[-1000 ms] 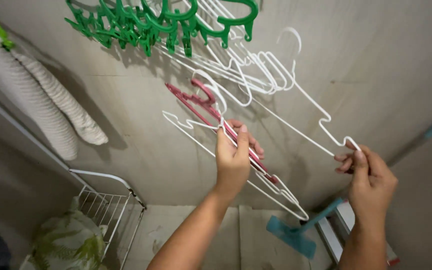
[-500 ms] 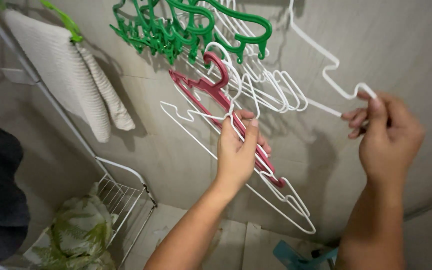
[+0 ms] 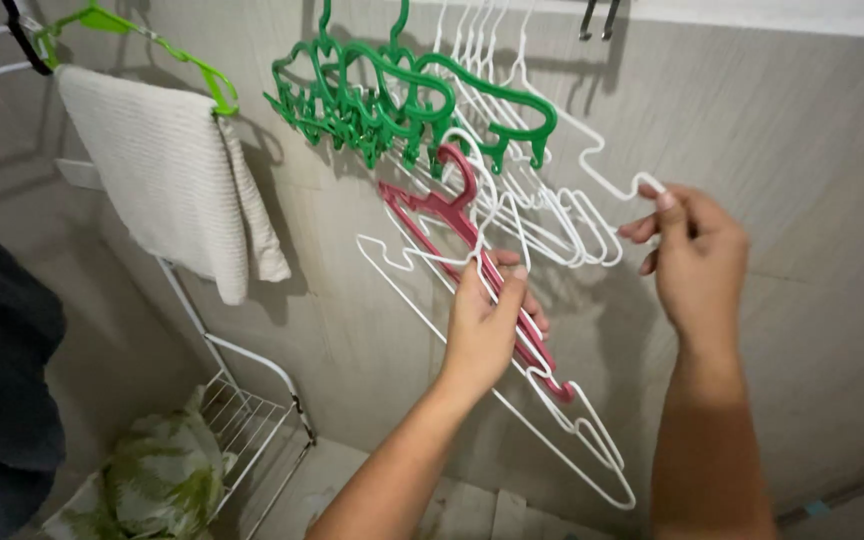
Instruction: The person organizes a collection of white, green, and red plastic hangers on a wall-mounted rack in a bathroom. They remove hangers from a pile, separate them by color, and hang them on the rack. The person also adjusts towels hanging on a nearby drying rack.
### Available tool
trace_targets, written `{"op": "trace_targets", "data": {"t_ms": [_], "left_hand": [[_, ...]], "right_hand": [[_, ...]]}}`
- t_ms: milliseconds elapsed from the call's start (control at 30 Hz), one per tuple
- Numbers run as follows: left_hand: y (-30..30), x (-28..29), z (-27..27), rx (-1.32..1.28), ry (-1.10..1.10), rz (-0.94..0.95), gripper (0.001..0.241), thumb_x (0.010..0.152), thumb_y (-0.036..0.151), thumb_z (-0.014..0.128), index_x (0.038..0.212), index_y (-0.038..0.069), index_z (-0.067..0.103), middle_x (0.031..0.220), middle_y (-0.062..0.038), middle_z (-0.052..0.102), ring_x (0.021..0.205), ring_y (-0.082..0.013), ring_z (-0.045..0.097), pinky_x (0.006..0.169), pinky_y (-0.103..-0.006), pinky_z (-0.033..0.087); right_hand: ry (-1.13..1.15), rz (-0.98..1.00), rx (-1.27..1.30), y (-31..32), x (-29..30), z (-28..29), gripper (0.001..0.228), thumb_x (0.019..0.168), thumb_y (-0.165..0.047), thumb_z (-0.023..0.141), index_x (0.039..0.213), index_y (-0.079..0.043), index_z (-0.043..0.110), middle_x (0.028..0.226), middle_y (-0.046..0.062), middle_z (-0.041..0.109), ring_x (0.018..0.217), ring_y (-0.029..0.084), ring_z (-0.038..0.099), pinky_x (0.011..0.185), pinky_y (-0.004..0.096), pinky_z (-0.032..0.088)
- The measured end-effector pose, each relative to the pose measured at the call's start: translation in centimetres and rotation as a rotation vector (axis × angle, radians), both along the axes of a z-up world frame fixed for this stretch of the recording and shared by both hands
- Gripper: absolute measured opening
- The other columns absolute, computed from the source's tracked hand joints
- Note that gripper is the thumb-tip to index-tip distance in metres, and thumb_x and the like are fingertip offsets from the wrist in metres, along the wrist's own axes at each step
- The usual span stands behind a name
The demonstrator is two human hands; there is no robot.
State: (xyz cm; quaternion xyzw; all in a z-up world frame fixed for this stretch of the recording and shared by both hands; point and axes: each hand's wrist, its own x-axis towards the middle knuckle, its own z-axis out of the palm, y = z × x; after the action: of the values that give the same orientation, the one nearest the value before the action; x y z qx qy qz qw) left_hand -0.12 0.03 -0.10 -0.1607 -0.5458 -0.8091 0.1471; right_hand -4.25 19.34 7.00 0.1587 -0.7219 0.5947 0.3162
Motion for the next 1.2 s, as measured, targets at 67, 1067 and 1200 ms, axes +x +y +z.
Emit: {"op": "trace_targets", "data": {"t_ms": [67, 1067, 1200], "left_hand": [[0.1, -0.2, -0.4, 0.01, 0.017, 0.0, 0.024, 0.106, 0.018, 0.053, 0.124, 0.004, 0.047, 0.074, -0.006, 0.06, 0.059, -0.0141, 0.065, 0.052, -0.0282, 0.053], [-9.6, 2.1, -13.0, -0.076, -0.147, -0.2, 0.027, 0.109, 0.021, 0.048, 0.129, 0.006, 0.057, 0.08, -0.001, 0.059, 0.072, -0.01, 0.059, 0.068, -0.027, 0.053], [-9.9, 2.1, -15.1, -0.159, -0.212, -0.128, 0.022, 0.11, 0.021, 0.05, 0.115, 0.0, 0.057, 0.074, -0.001, 0.057, 0.063, -0.0096, 0.056, 0.057, -0.0269, 0.05]], "right_hand": [[-0.017, -0.003, -0.026, -0.5, 0.2, -0.5, 0.026, 0.113, -0.015, 0.053, 0.121, 0.002, 0.071, 0.082, 0.005, 0.069, 0.072, 0.011, 0.064, 0.054, 0.024, 0.047], [-0.836, 0.459, 0.04, -7.9, 15.8, -17.7, 0.049, 0.091, -0.019, 0.063, 0.139, -0.012, 0.065, 0.083, 0.003, 0.067, 0.076, 0.015, 0.06, 0.071, 0.031, 0.053], [-0.799, 0.236, -0.059, -8.5, 16.7, -20.5, 0.04, 0.103, -0.023, 0.055, 0.133, -0.003, 0.072, 0.075, -0.001, 0.054, 0.068, 0.011, 0.048, 0.062, 0.027, 0.043]]}}
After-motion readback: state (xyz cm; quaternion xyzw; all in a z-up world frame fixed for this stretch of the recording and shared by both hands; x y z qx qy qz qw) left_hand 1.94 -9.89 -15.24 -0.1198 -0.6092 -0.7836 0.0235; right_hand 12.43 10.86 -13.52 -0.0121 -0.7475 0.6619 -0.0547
